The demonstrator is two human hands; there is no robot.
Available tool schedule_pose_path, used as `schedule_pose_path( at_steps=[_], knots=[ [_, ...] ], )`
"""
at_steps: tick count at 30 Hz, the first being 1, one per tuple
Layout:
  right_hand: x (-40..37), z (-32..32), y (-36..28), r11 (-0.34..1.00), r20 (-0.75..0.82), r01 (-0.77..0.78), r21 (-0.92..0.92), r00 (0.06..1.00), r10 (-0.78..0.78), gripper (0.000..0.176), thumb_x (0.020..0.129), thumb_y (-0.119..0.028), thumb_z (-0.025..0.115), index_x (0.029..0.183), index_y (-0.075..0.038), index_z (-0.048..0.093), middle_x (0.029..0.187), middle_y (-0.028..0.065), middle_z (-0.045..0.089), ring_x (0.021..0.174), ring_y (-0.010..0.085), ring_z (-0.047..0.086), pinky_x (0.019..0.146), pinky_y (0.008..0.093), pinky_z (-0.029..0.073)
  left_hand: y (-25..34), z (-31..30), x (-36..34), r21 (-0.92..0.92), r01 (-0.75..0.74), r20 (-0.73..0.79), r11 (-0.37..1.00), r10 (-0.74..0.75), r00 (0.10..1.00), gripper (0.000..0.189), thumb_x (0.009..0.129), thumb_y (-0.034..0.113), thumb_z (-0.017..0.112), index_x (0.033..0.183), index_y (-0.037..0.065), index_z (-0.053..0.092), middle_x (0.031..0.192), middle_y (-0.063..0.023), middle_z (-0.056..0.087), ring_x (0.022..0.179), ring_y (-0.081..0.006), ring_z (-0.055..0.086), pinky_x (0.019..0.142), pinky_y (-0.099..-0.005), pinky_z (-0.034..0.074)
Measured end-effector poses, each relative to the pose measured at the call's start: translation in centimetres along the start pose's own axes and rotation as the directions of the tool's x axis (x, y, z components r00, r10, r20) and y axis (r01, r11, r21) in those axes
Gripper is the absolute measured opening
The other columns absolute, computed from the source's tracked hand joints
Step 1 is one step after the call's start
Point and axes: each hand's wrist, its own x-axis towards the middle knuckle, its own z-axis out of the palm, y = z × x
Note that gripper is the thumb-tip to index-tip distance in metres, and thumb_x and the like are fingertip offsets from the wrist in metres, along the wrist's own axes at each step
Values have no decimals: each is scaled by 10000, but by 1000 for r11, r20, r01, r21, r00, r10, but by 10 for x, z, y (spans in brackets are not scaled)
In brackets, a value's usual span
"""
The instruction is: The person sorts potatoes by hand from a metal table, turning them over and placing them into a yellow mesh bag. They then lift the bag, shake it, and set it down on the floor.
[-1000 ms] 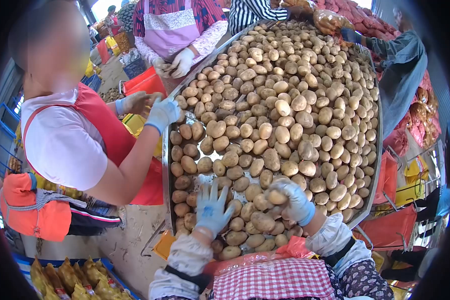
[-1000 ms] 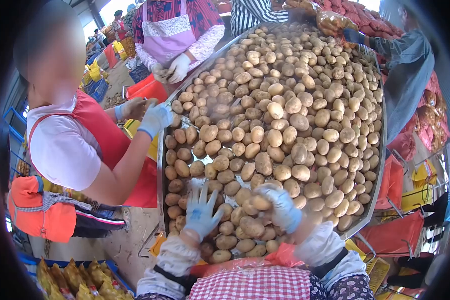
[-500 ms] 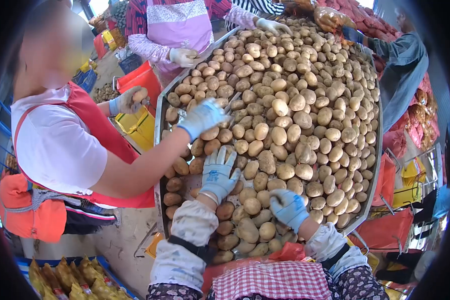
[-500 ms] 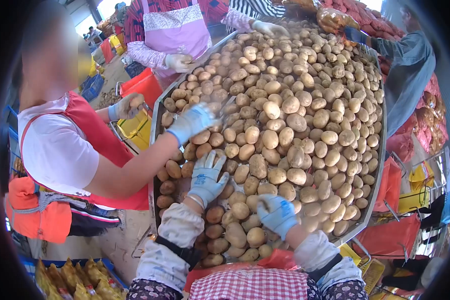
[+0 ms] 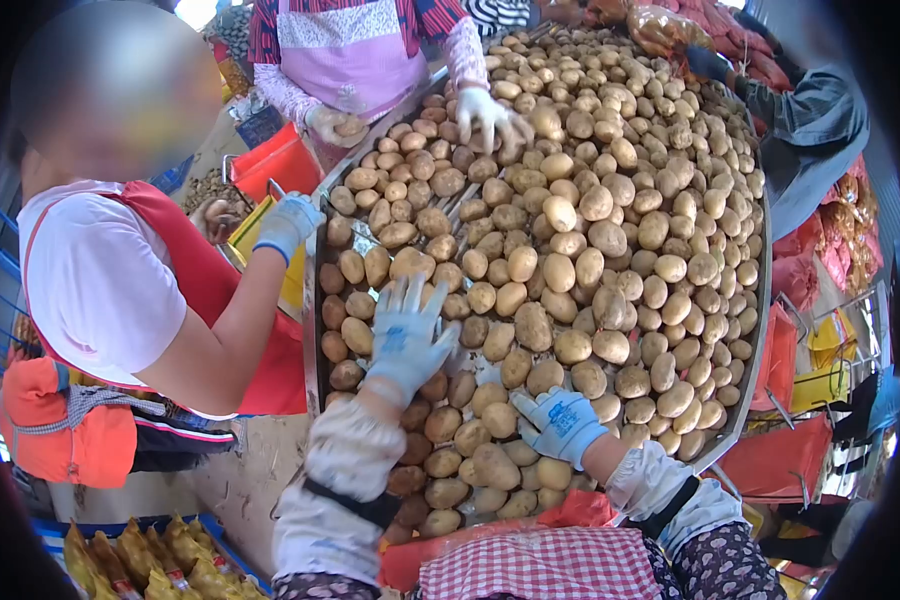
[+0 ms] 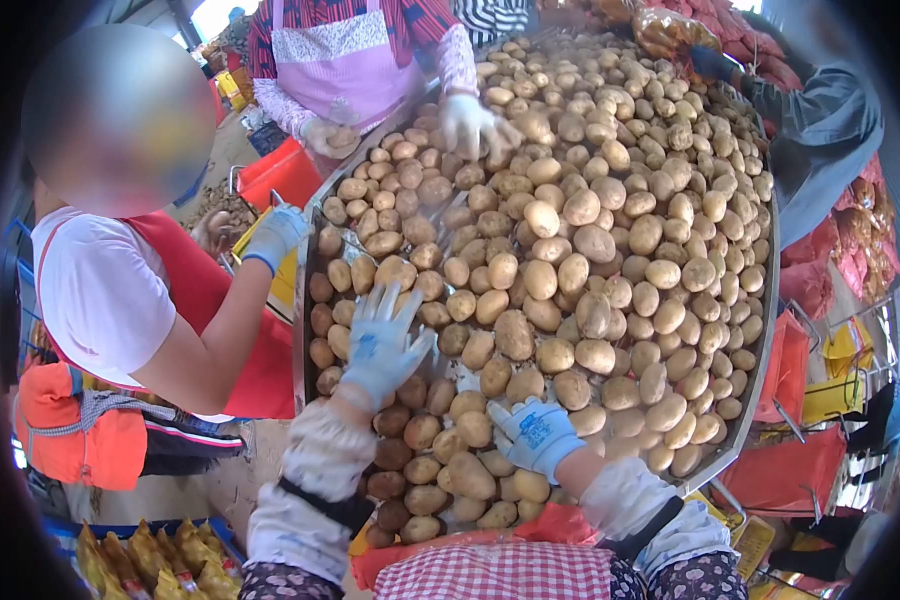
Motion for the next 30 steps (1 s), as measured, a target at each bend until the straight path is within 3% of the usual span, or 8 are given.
schedule_pose_path(
  at_steps=[4, 6, 15, 17, 19, 21, 22, 30],
  knots=[
    [-4, -1, 15, 973, -31, -57, 225, 997, 65, 393, 892, -342, 515, 1226, -140, 557, 990, 154, 667, 896, 329, 639, 764, 442, 501, -18, 50, 43, 4, 227, 2, 974, -227, 974, 695, 812, 447, 626, 1411, 163, 419, 1445, -214, 366, 1307, -427, 351, 1088, -542, 256],
    [-11, 10, 30, 906, -146, -36, 422, 983, 108, 371, 897, -306, 524, 1216, -120, 567, 962, 161, 666, 890, 342, 632, 779, 434, 501, -23, 45, 41, -154, 438, 257, 886, -392, 883, 709, 813, 483, 605, 1424, 189, 397, 1462, -228, 326, 1330, -408, 334, 1105, -541, 227],
    [-9, -3, 27, 802, -173, -49, 596, 967, 188, 318, 889, -255, 558, 1132, -63, 628, 835, 165, 678, 771, 331, 654, 702, 400, 524, 31, -45, -83, -107, 174, 480, 979, -102, 871, 667, 806, 483, 601, 1377, 164, 469, 1437, -242, 346, 1343, -440, 293, 1092, -595, 206],
    [-13, 1, 36, 66, 57, -102, 993, 871, 488, 360, 897, -265, 560, 1147, -10, 602, 931, 173, 672, 836, 292, 671, 696, 386, 531, 36, -60, -116, -151, 211, 508, 966, -107, 854, 665, 803, 478, 604, 1366, 145, 481, 1438, -235, 348, 1353, -443, 274, 1095, -605, 188],
    [-25, 4, 48, 302, -239, 150, 941, 929, 283, 415, 925, -284, 542, 1210, 20, 540, 1073, 192, 626, 915, 265, 664, 707, 360, 546, 42, -68, -152, -118, 187, 462, 975, -113, 880, 672, 797, 476, 613, 1347, 107, 496, 1421, -220, 379, 1346, -454, 281, 1096, -604, 193],
    [-35, -8, 36, -73, -74, 100, 992, 951, 299, 402, 920, -244, 564, 1245, -13, 508, 1128, 161, 610, 900, 247, 669, 719, 347, 585, 49, -64, -168, -75, 165, 445, 983, -115, 888, 679, 787, 467, 624, 1341, 95, 498, 1398, -203, 415, 1331, -457, 300, 1093, -608, 195],
    [-38, -17, 39, -749, 331, -120, 652, 933, 139, 453, 927, -238, 563, 1300, -5, 454, 1223, 178, 560, 991, 273, 649, 769, 343, 586, 52, -62, -170, -49, 170, 403, 984, -136, 905, 691, 784, 463, 625, 1351, 95, 484, 1393, -196, 424, 1328, -453, 306, 1093, -604, 197],
    [-50, -8, 7, -548, 285, -256, 796, 958, -32, 443, 935, -281, 541, 1251, 28, 504, 1030, 151, 655, 846, 241, 670, 716, 328, 583, 66, -38, -162, -89, 217, 322, 972, -178, 930, 680, 827, 436, 570, 1379, 64, 436, 1425, -194, 394, 1359, -373, 298, 1124, -584, 117]
  ],
)
